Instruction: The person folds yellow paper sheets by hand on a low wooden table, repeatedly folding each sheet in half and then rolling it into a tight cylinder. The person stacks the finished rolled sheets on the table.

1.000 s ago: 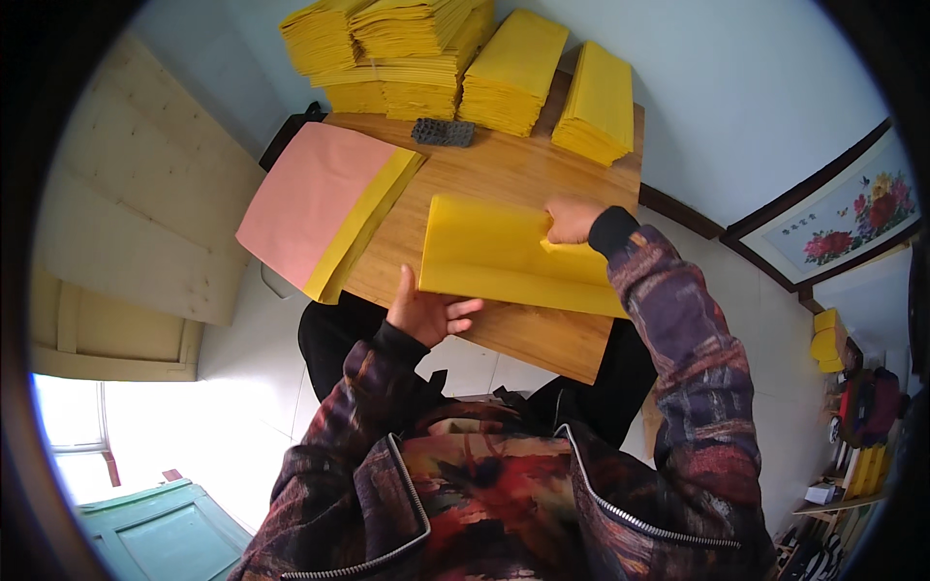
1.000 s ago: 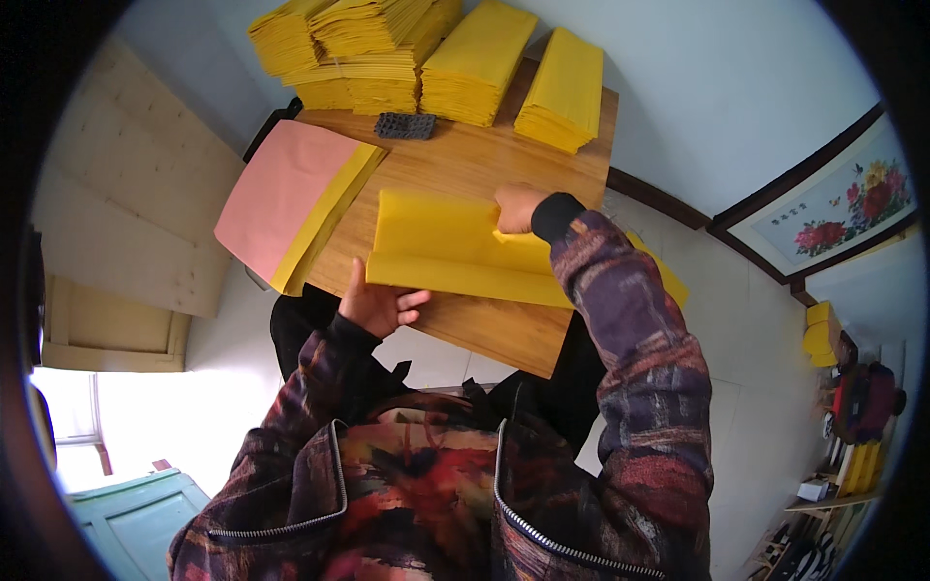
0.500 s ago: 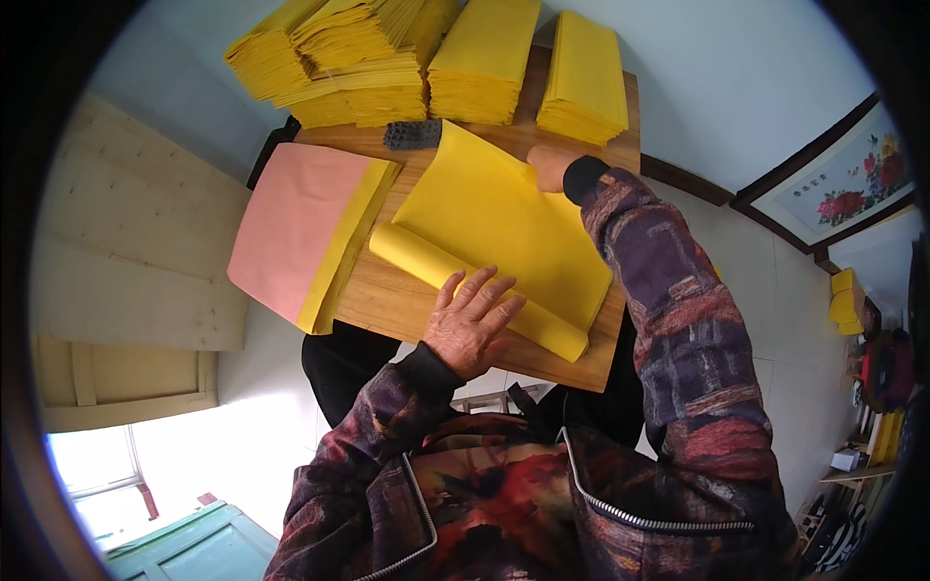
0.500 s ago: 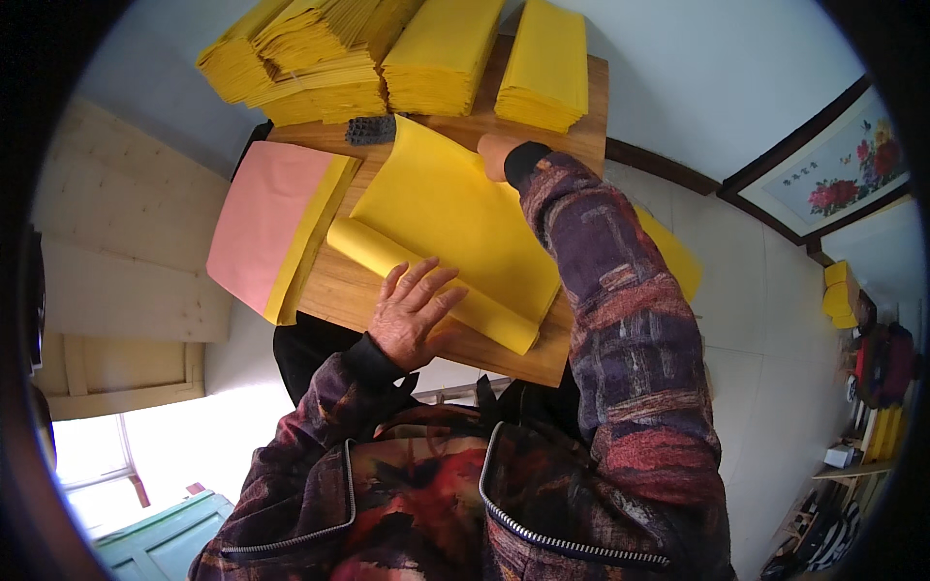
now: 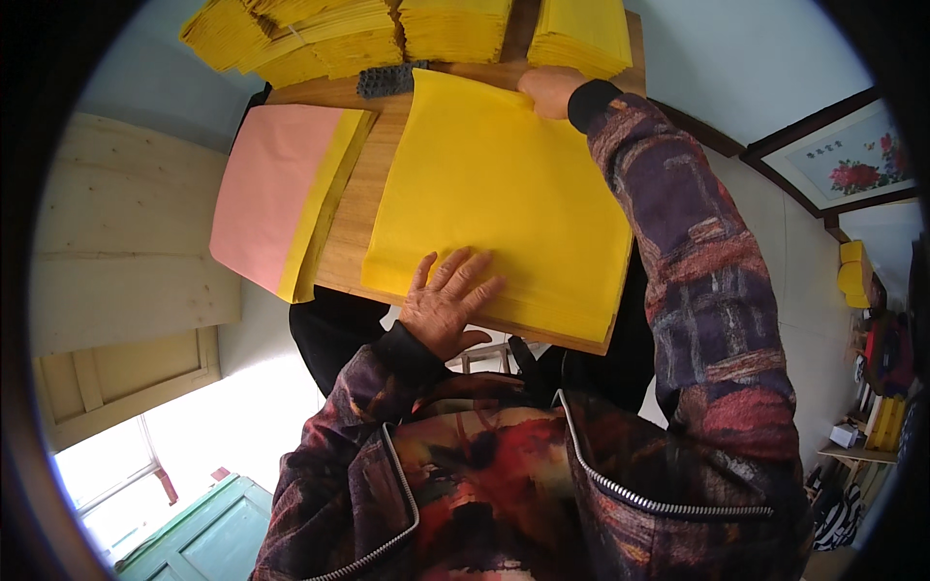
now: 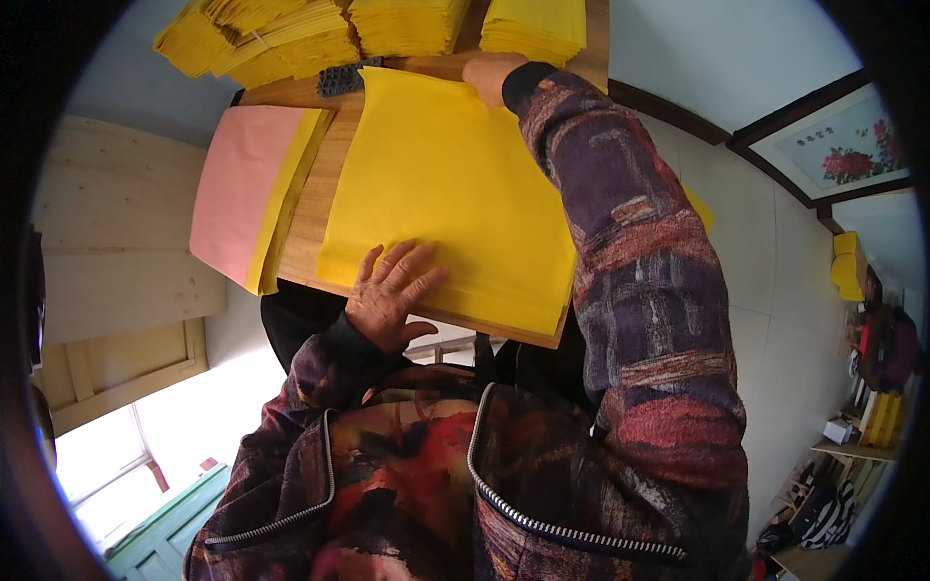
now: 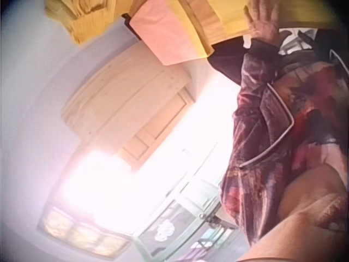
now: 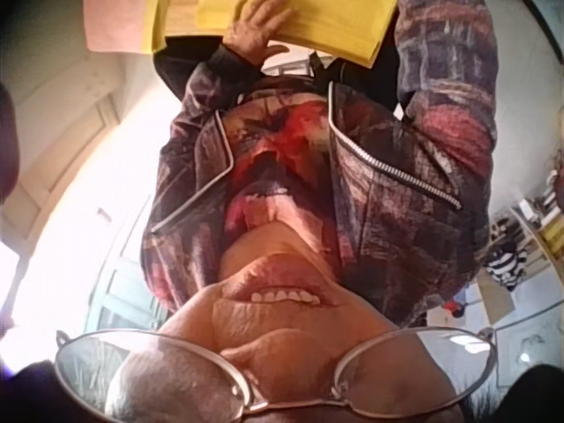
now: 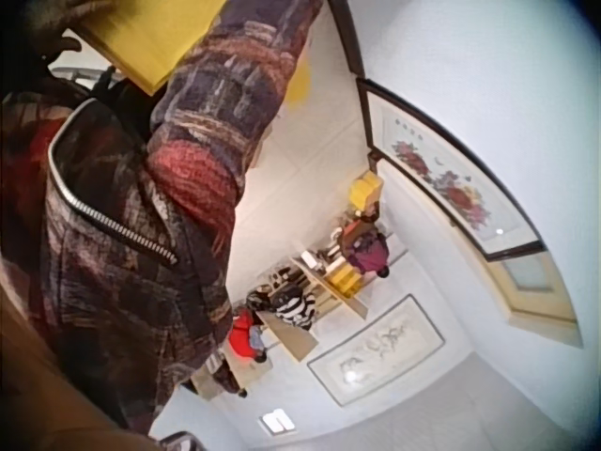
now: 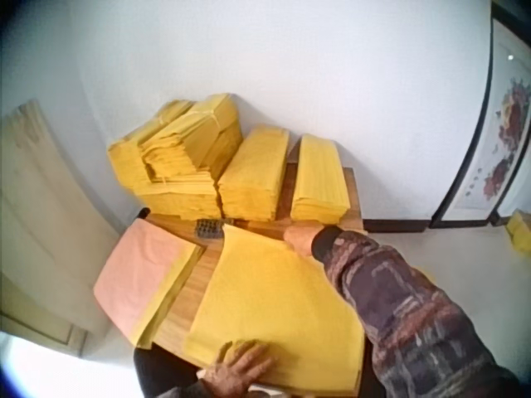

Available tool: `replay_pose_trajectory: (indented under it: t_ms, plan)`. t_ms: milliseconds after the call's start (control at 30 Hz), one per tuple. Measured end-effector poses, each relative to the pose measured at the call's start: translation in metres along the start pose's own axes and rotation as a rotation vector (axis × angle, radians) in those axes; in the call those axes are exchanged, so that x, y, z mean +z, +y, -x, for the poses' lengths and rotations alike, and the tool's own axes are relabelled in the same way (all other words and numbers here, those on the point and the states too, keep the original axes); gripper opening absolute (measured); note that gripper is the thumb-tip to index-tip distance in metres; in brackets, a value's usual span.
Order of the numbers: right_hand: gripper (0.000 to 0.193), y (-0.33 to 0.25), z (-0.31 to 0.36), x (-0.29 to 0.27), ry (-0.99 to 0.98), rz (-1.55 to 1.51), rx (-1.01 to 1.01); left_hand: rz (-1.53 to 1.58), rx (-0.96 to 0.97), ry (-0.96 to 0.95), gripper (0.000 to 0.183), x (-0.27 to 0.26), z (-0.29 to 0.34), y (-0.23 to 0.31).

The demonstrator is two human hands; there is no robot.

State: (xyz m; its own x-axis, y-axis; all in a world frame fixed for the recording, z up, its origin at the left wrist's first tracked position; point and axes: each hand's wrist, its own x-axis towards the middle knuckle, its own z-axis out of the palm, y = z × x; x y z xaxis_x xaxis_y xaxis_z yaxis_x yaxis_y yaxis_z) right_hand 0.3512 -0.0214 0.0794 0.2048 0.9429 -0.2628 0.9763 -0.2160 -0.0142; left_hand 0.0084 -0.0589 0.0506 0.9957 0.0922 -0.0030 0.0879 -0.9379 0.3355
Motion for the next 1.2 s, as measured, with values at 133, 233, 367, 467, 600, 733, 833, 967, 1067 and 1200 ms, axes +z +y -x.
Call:
replay_pose_trajectory:
  t_ms: [133, 233, 367, 467, 600, 733, 833, 967, 1067, 1200]
  plan:
    - [0.026, -0.002, -0.001, 0.002, 0.025, 0.039, -0.005, -0.009, 0.0, 0.04, 0.08, 0.011, 0.005, -0.001]
    - [0.025, -0.001, -0.005, 0.005, 0.039, 0.005, 0.007, -0.035, -0.027, 0.0, 0.084, 0.017, 0.008, -0.001]
    - [0.025, 0.004, 0.007, 0.011, 0.288, -0.026, -0.009, -0.067, -0.031, 0.026, 0.085, 0.021, 0.008, -0.002]
    - [0.031, 0.009, 0.045, 0.012, 0.617, -0.176, -0.026, -0.066, -0.039, 0.06, 0.086, 0.024, 0.008, -0.002]
    - [0.027, -0.009, 0.133, 0.025, 0.726, -0.498, -0.007, -0.07, -0.032, 0.103, 0.081, 0.031, 0.012, -0.002]
    - [0.024, -0.066, 0.196, 0.046, 0.604, -0.58, -0.004, -0.097, 0.013, 0.196, 0.075, 0.04, 0.024, -0.002]
    - [0.027, -0.105, 0.212, 0.059, 0.529, -0.544, -0.022, -0.071, 0.064, 0.225, 0.076, 0.05, 0.032, 0.001]
    - [0.033, -0.129, 0.214, 0.071, 0.462, -0.418, 0.007, -0.085, 0.043, 0.233, 0.077, 0.06, 0.034, 0.0]
    - [0.036, -0.134, 0.216, 0.076, 0.445, -0.345, -0.004, -0.124, 0.049, 0.255, 0.077, 0.064, 0.034, -0.001]
    - [0.028, -0.137, 0.217, 0.082, 0.498, -0.223, -0.026, -0.129, 0.074, 0.333, 0.079, 0.066, 0.033, -0.001]
